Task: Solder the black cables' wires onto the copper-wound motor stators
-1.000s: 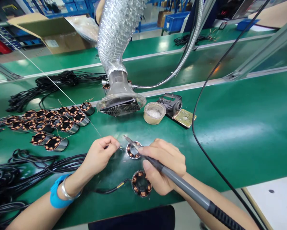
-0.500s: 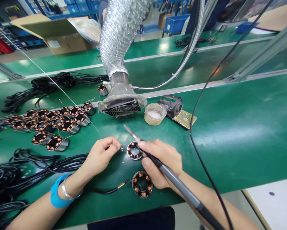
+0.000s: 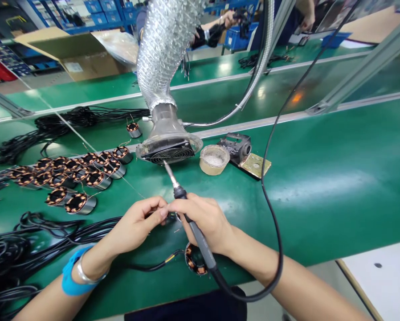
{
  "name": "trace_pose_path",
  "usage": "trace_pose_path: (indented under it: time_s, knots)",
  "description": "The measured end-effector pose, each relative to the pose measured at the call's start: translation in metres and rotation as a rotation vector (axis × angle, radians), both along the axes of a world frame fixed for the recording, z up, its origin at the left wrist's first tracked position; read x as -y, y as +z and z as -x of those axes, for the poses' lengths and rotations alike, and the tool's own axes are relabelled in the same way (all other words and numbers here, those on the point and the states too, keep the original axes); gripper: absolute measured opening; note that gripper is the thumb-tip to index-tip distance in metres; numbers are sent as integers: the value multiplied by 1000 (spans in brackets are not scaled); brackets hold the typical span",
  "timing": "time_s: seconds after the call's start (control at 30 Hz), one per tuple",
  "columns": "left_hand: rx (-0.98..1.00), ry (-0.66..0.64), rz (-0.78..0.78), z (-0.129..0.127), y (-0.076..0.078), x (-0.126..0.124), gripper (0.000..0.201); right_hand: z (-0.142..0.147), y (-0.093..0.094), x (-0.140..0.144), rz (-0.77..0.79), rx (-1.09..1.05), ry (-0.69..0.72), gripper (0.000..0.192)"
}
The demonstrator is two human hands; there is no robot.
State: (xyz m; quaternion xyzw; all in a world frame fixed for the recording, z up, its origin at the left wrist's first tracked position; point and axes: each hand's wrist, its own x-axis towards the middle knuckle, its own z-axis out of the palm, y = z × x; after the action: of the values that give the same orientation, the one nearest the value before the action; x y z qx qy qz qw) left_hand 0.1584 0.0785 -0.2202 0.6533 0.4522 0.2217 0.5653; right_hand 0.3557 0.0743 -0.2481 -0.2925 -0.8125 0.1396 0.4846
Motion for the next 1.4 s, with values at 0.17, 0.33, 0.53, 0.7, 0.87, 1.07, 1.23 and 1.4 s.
trace_pose_path:
  time_s: [0.17,0.33,0.53,0.7,0.87,1.07,1.23,1.4]
  knots:
    - [62,103,78,-1,-1,3,27,1,1,5,54,20,10,32]
    - [177,172,242,-4,-6,7,33,8,3,4,31,-16,0,28]
    - [254,294,394,-10,-11,14,31,5,-3,4,39,-8,-18,26]
    - [288,418,395,-13,-14,19,28,2,-1,3,186,-8,6,30]
    - [258,492,330,-18,-16,21,28,10,-6,0,59,1,-129,24]
    - [242,561,275,-21,-18,19,25,13,-10,0,-59,90,-141,25]
    - [224,585,255,-21,-21,19,21,9,-1,-1,206,-73,-52,29]
    - [218,579,238,-22,-23,20,21,9,-6,-3,145,-47,-62,26]
